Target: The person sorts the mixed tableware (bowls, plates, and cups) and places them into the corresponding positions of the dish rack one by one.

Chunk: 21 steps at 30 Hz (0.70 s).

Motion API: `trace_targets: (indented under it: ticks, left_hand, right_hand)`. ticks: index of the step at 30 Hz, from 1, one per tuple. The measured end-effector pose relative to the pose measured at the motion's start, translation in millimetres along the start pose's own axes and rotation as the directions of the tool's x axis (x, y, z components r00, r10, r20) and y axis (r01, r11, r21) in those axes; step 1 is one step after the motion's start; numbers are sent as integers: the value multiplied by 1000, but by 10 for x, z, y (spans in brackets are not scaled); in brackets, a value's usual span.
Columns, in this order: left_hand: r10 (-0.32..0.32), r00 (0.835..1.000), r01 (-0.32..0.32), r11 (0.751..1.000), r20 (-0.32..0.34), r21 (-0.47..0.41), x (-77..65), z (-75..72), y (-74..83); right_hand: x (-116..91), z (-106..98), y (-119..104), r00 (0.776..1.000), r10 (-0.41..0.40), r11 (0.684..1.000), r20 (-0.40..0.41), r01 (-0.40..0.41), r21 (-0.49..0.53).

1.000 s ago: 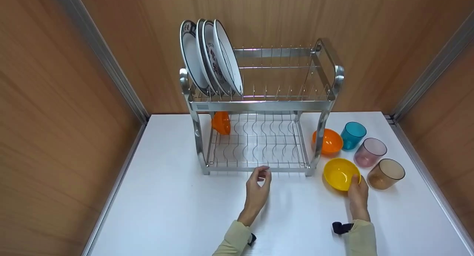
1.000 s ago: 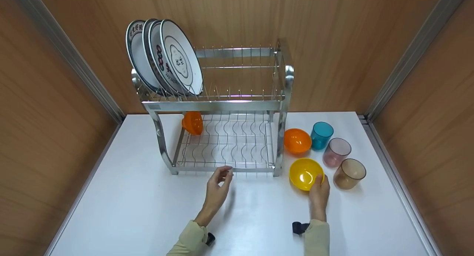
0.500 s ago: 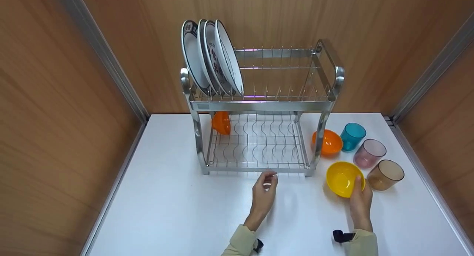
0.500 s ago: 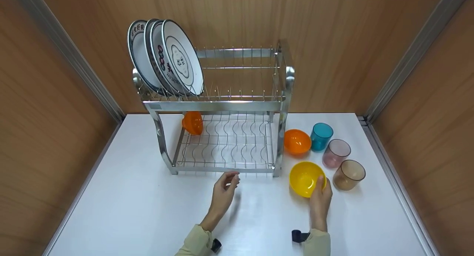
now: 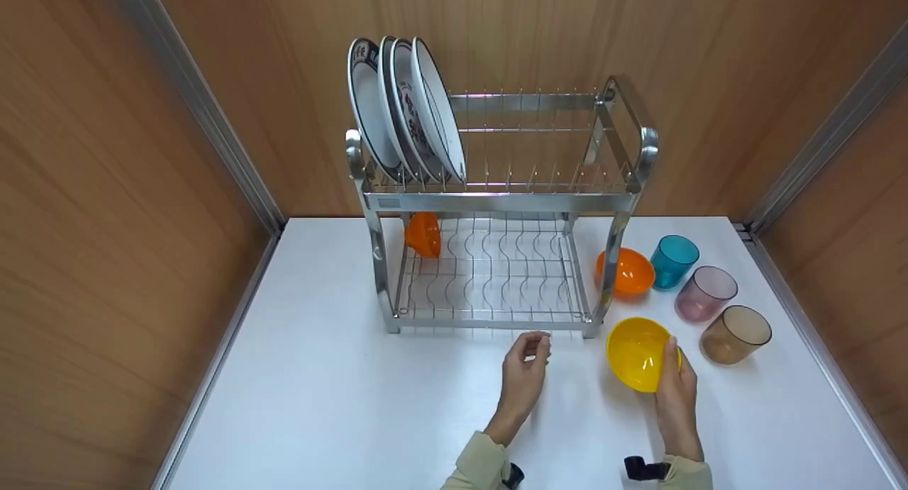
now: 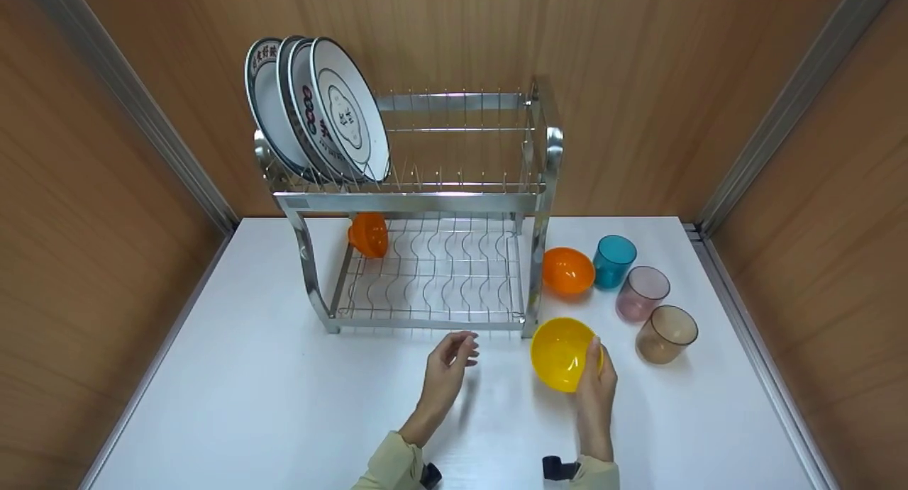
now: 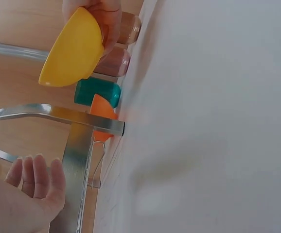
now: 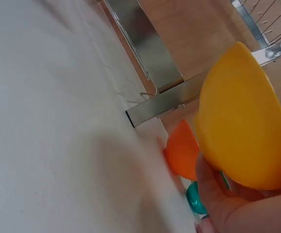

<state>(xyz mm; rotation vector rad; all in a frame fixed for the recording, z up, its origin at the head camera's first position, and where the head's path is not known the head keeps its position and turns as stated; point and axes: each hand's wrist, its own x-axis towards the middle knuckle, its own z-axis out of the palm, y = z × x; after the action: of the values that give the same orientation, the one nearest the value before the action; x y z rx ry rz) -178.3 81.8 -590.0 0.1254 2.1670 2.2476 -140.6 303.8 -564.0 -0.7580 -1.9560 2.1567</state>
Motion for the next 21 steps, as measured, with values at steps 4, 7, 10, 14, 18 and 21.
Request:
trace_targets:
  ticks: [4, 7, 10, 14, 18, 21]
  left_hand:
    - [-12, 1000, 13, 999, 19, -48, -5, 64, 1]
    - [-25, 1000, 26, 997, 16, -69, -17, 121, 12]
    - [-47, 999, 47, 996, 5, -81, -31, 185, 41]
    - [-52, 999, 53, 995, 15, -89, -53, 255, 72]
    - [-46, 997, 52, 993, 61, -103, -69, 294, 74]
    - [-62, 991, 75, 991, 115, -114, -89, 312, 73]
  right_hand:
    - [-114, 82, -28, 1000, -9, 1000, 17, 8, 17]
    - [-139, 124, 6, 999, -4, 1000, 34, 4, -16]
    - [-129, 163, 60, 999, 9, 999, 53, -6, -52]
    - [-113, 219, 116, 996, 28, 995, 87, -19, -97]
    - [-130, 283, 136, 992, 37, 990, 119, -20, -142]
    - [-146, 337, 134, 988, 52, 988, 144, -30, -152]
